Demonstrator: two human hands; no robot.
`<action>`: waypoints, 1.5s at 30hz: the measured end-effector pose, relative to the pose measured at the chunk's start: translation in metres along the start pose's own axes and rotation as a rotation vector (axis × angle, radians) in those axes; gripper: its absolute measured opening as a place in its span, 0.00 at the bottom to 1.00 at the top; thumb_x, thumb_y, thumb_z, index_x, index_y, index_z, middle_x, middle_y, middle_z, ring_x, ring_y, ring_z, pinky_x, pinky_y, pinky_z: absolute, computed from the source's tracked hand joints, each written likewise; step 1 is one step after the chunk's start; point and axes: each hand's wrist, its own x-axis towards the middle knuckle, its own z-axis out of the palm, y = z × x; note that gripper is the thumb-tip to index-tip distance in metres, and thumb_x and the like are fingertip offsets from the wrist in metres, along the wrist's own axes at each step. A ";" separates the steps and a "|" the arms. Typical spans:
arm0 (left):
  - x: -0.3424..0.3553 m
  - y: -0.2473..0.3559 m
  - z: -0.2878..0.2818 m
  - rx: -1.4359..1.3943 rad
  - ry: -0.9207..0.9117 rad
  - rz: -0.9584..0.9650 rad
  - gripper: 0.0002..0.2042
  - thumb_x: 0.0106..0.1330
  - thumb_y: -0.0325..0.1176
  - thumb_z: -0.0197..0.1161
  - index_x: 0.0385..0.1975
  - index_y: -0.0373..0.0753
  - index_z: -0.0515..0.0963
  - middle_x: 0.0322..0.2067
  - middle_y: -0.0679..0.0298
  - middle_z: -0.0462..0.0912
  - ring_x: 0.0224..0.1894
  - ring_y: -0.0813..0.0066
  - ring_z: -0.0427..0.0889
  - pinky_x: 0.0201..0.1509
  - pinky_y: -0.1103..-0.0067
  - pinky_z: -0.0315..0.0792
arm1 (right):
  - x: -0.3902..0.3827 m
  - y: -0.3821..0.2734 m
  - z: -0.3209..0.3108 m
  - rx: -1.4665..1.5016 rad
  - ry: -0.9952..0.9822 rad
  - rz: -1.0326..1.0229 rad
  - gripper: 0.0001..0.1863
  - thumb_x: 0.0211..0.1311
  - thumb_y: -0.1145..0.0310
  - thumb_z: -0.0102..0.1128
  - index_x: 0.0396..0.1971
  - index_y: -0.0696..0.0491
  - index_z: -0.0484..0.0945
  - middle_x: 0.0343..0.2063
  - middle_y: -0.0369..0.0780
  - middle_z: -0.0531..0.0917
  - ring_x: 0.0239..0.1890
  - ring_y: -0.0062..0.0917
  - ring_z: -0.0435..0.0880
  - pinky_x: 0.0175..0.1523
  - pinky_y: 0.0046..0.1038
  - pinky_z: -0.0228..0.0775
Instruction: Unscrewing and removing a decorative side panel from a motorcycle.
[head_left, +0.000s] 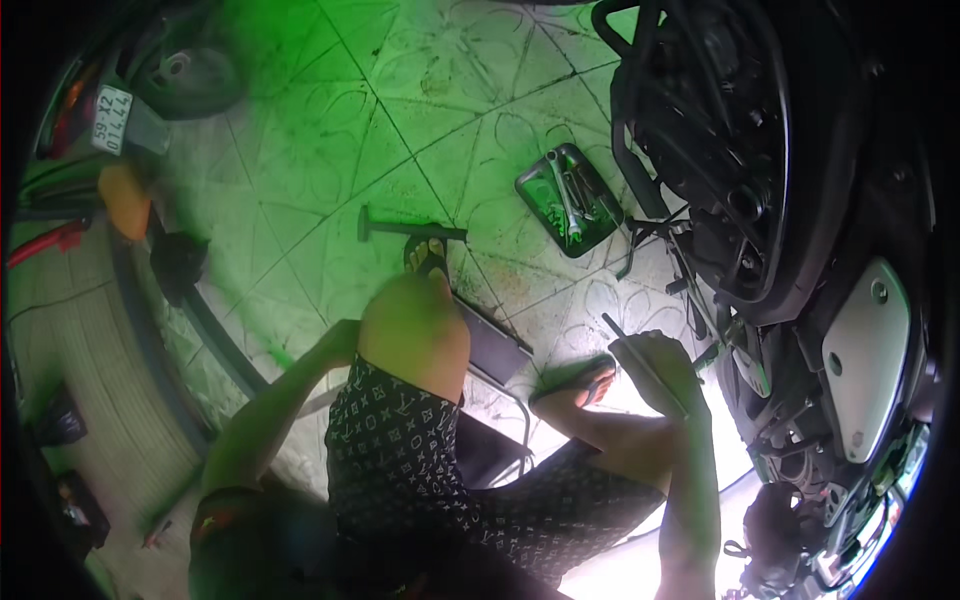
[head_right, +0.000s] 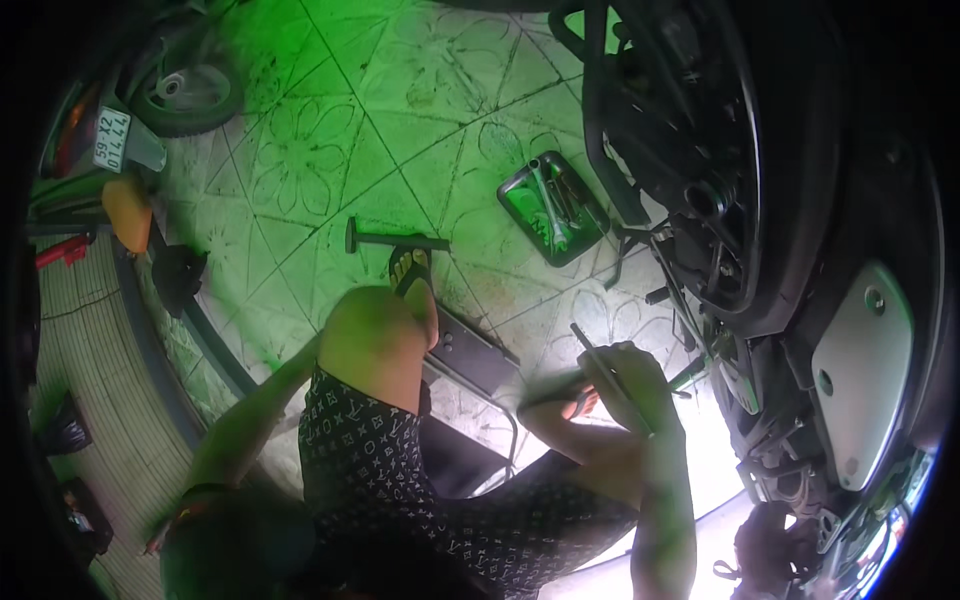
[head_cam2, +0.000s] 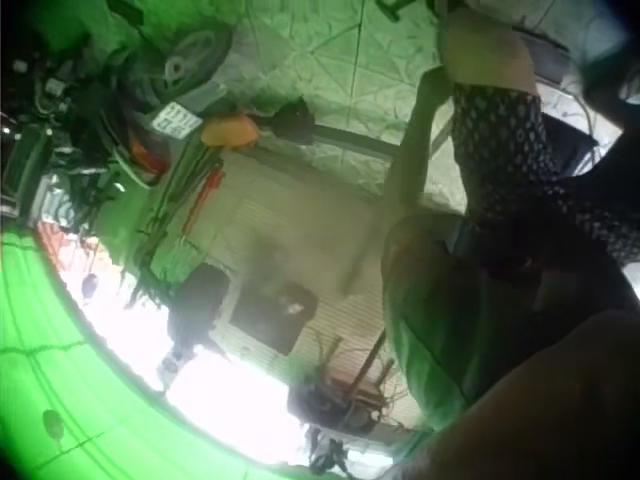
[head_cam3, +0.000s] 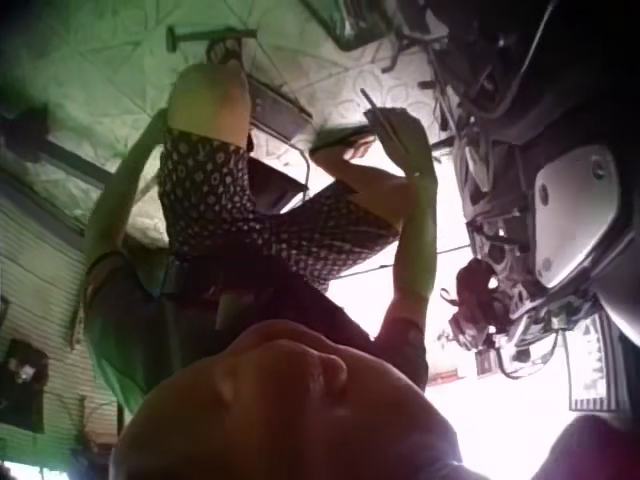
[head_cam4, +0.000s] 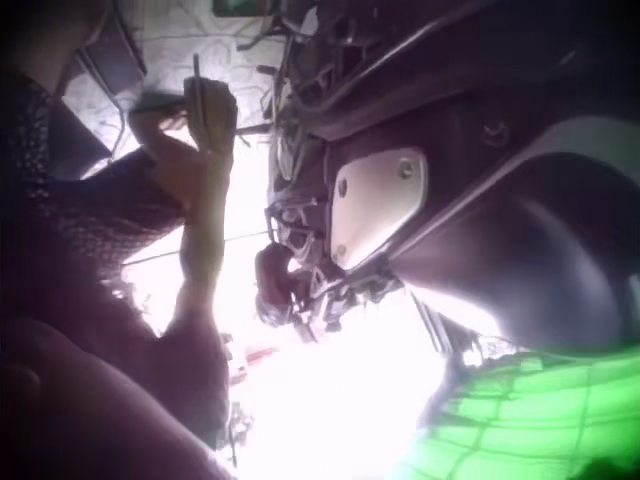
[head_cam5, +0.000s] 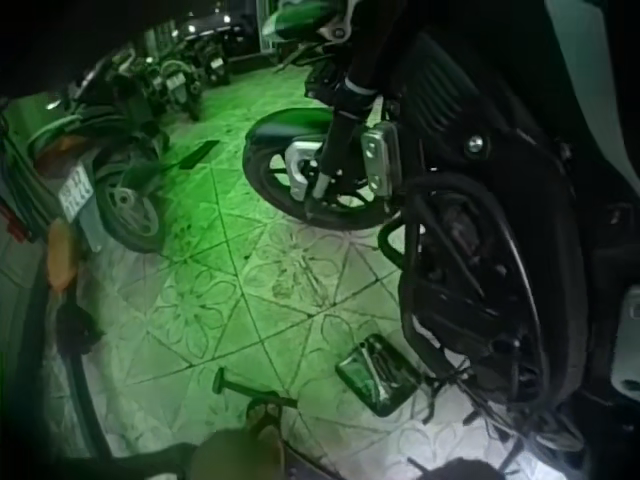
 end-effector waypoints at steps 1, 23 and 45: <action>-0.002 -0.060 0.012 -0.203 -0.189 0.206 0.22 0.71 0.45 0.56 0.60 0.42 0.80 0.41 0.46 0.87 0.47 0.50 0.87 0.54 0.58 0.79 | 0.013 0.008 0.027 -0.047 -0.043 -0.080 0.14 0.71 0.62 0.60 0.41 0.57 0.86 0.29 0.44 0.85 0.33 0.36 0.84 0.40 0.38 0.75; 0.270 -0.092 0.097 0.347 0.222 0.216 0.18 0.64 0.40 0.64 0.51 0.41 0.74 0.46 0.53 0.80 0.46 0.49 0.83 0.50 0.49 0.75 | -0.114 0.033 0.127 0.192 0.155 0.268 0.10 0.74 0.67 0.57 0.47 0.54 0.83 0.36 0.46 0.85 0.41 0.34 0.86 0.49 0.30 0.76; 0.173 0.040 -0.012 -0.468 0.275 0.523 0.19 0.70 0.43 0.64 0.54 0.37 0.80 0.45 0.57 0.85 0.43 0.61 0.86 0.44 0.65 0.80 | -0.128 0.057 0.138 -0.079 0.294 -0.055 0.15 0.75 0.59 0.54 0.40 0.55 0.82 0.35 0.48 0.85 0.38 0.46 0.86 0.45 0.44 0.78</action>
